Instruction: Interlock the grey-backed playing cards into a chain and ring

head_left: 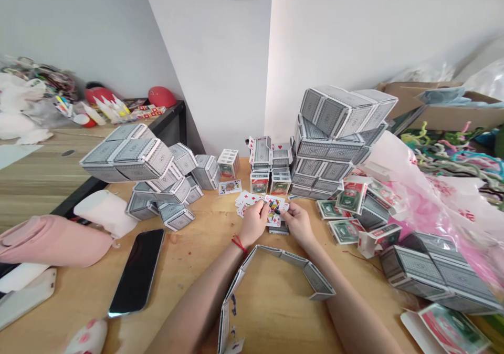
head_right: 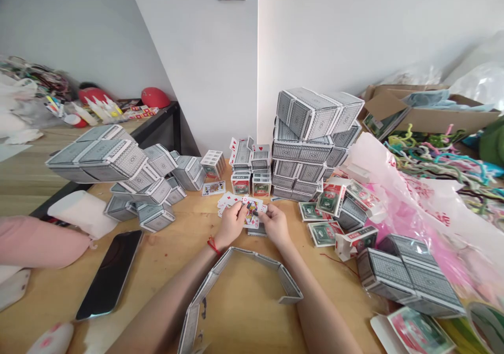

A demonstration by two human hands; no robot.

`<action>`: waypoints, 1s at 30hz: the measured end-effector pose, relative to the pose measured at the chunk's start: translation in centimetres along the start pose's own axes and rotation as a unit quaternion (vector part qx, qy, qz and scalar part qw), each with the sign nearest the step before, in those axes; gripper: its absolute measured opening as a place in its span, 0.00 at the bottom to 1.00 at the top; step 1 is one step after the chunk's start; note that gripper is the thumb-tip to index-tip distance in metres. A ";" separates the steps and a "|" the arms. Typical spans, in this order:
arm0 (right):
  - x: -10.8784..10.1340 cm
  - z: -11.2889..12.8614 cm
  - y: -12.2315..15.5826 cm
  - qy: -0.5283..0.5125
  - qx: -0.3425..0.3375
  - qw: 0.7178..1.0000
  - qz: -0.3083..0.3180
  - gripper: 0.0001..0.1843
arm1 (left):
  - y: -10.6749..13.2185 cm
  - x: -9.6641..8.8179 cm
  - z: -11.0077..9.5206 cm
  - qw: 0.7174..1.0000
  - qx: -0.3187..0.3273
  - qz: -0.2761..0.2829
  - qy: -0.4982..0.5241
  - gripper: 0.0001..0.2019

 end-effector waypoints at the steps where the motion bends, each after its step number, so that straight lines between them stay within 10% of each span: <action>1: 0.0 -0.1 -0.1 0.005 0.000 1.000 -0.003 0.17 | 0.0 0.0 0.1 1.000 -0.004 0.004 -0.003 0.15; 24: 0.7 1.4 0.6 0.127 -0.031 0.991 0.003 0.15 | 0.1 0.4 0.2 0.984 0.000 -0.061 -0.166 0.12; 30: 0.8 0.7 0.9 0.340 -0.067 0.935 -0.075 0.16 | 0.2 1.1 -0.1 0.965 0.048 -0.091 -0.241 0.13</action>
Point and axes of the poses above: each hand's wrist, its own y-axis away from the middle knuckle, its own x-axis out of the palm, z = x × y, the point moved 1 cm from there along -y, towards the middle knuckle, and after that the axes turned 15 degrees about z, right-handed, at the moved point
